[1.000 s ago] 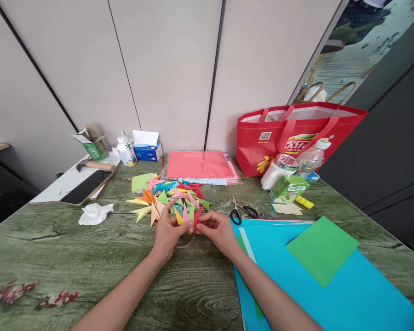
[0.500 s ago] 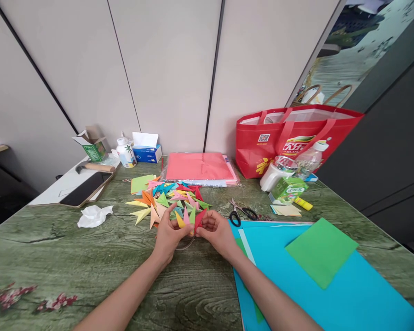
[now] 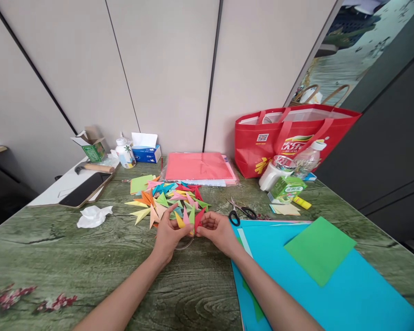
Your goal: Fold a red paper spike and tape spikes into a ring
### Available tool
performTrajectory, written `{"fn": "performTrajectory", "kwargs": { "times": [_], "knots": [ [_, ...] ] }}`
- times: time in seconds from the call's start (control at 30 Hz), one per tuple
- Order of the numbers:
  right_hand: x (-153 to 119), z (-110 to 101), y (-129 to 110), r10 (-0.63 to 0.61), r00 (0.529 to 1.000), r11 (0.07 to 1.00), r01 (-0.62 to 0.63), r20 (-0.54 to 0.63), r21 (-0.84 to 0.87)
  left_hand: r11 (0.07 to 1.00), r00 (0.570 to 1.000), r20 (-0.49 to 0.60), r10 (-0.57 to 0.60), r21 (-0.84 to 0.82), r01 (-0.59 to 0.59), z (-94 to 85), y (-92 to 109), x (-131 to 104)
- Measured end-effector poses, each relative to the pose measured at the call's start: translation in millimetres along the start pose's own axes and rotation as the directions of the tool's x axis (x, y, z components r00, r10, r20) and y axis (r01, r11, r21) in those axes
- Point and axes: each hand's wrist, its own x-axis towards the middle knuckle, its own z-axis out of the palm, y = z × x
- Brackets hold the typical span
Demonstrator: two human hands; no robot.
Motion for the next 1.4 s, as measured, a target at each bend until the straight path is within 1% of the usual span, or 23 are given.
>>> {"fn": "performTrajectory", "kwargs": {
  "times": [0.17, 0.27, 0.33, 0.4, 0.5, 0.67, 0.77, 0.83, 1.03, 1.1, 1.23, 1.3, 1.4],
  "knots": [
    [-0.7, 2.6, 2.2, -0.032, 0.998, 0.999, 0.031, -0.054, -0.008, 1.0, 0.999, 0.042, 0.008, -0.02, -0.007, -1.5, -1.6, 0.3],
    [-1.1, 4.0, 2.1, -0.033, 0.998, 0.999, 0.032, -0.052, -0.01, 1.0, 0.999, 0.03, 0.02, -0.004, -0.02, -2.9, -2.5, 0.8],
    [-1.5, 3.8, 0.5, 0.002, 1.0, 1.0, -0.002, -0.018, 0.009, 0.999, 1.0, 0.002, 0.022, 0.027, -0.022, -3.6, -2.3, 1.1],
    [-1.7, 2.9, -1.9, 0.058, 0.998, 0.996, -0.058, 0.01, 0.063, 0.999, 1.0, -0.01, 0.021, 0.041, -0.021, -3.8, -1.7, 1.1],
    [-1.3, 2.2, -4.5, 0.098, 0.995, 0.989, -0.098, 0.004, 0.11, 0.998, 1.0, -0.011, 0.015, 0.054, -0.014, -3.7, -1.1, 0.4],
    [-1.5, 5.3, -1.4, 0.042, 0.999, 0.999, -0.042, -0.003, -0.006, 0.995, 0.999, 0.037, 0.018, 0.1, -0.022, -4.0, -1.8, 0.1],
    [-2.6, 6.8, 0.4, 0.025, 0.999, 0.999, -0.026, -0.041, -0.021, 0.987, 0.999, 0.04, 0.022, 0.159, -0.028, -4.7, -1.7, 0.4],
    [-3.2, 7.0, 0.0, 0.035, 0.998, 0.999, -0.036, -0.046, -0.021, 0.985, 0.999, 0.051, 0.015, 0.168, -0.023, -5.1, -1.4, 0.4],
    [-2.1, 6.2, 1.2, 0.076, 0.997, 0.997, -0.076, -0.02, -0.001, 0.989, 0.999, 0.049, 0.011, 0.147, -0.018, -4.5, -1.1, -0.8],
    [-2.0, 6.0, 3.5, 0.064, 0.998, 0.998, -0.065, -0.024, -0.02, 0.99, 0.997, 0.082, 0.013, 0.141, -0.025, -3.5, -1.2, -1.2],
    [-3.6, 5.7, 4.7, 0.002, 0.999, 0.995, -0.007, -0.053, -0.096, 0.993, 0.988, 0.154, 0.028, 0.109, -0.045, -1.3, -1.5, -2.4],
    [-4.3, 5.4, 3.1, -0.005, 0.997, 0.992, -0.004, -0.075, -0.124, 0.996, 0.983, 0.181, 0.034, 0.077, -0.048, -0.5, -0.4, -3.2],
    [-3.3, 3.3, -0.4, 0.024, 0.998, 0.997, -0.028, -0.05, -0.075, 1.0, 0.977, 0.211, 0.021, -0.004, -0.02, -1.3, 4.5, -4.8]
  ]
}}
